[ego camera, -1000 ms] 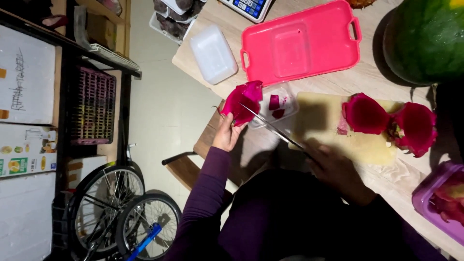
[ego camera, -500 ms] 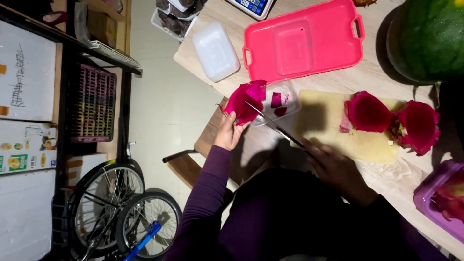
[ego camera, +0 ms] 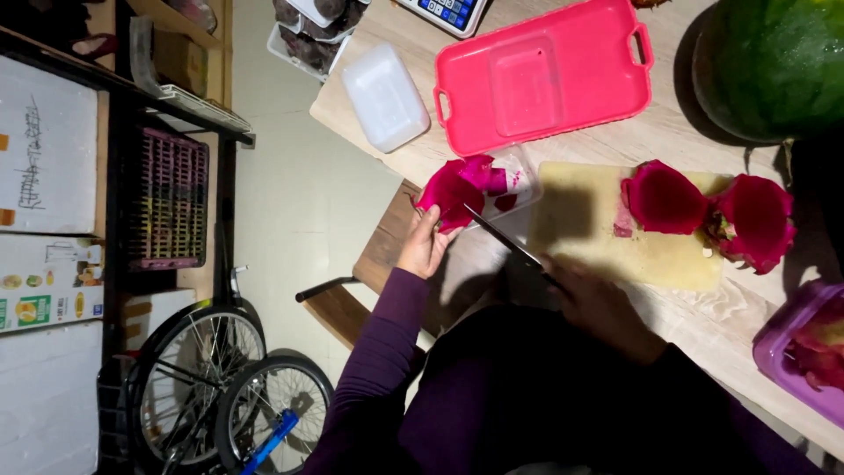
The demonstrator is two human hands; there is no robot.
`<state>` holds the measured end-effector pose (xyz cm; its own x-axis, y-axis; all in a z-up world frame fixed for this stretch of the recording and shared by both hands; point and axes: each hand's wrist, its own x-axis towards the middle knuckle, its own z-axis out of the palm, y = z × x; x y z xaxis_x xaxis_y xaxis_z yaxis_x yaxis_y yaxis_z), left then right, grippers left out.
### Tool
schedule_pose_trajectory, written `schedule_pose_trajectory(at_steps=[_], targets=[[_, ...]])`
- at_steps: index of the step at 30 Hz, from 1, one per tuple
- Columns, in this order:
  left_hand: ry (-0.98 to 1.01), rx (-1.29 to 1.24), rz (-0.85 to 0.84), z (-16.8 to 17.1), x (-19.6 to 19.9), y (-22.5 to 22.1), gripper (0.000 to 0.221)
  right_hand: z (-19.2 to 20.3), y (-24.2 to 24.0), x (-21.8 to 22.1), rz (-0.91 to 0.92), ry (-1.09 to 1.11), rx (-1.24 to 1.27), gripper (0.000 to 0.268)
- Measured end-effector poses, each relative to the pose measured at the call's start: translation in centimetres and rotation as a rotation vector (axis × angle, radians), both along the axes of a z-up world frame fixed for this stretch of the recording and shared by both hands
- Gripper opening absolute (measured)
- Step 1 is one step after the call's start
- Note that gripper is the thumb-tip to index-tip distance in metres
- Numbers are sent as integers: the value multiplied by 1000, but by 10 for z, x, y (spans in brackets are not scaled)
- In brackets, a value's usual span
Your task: Peeling and cutting a dragon fruit into pieces and placing them into a plastic container.
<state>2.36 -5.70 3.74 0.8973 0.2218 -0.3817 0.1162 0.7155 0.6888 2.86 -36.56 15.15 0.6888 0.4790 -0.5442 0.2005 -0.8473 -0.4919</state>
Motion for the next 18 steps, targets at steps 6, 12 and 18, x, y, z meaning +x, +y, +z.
schedule_pose_trajectory(at_steps=[6, 12, 18], targets=[[174, 98, 3, 15, 0, -11, 53, 16, 3, 3, -37, 93, 5, 52], [309, 167, 10, 29, 4, -17, 58, 26, 8, 0, -15, 49, -39, 53], [361, 212, -5, 44, 4, -22, 61, -2, 3, -6, -8, -31, -102, 57]])
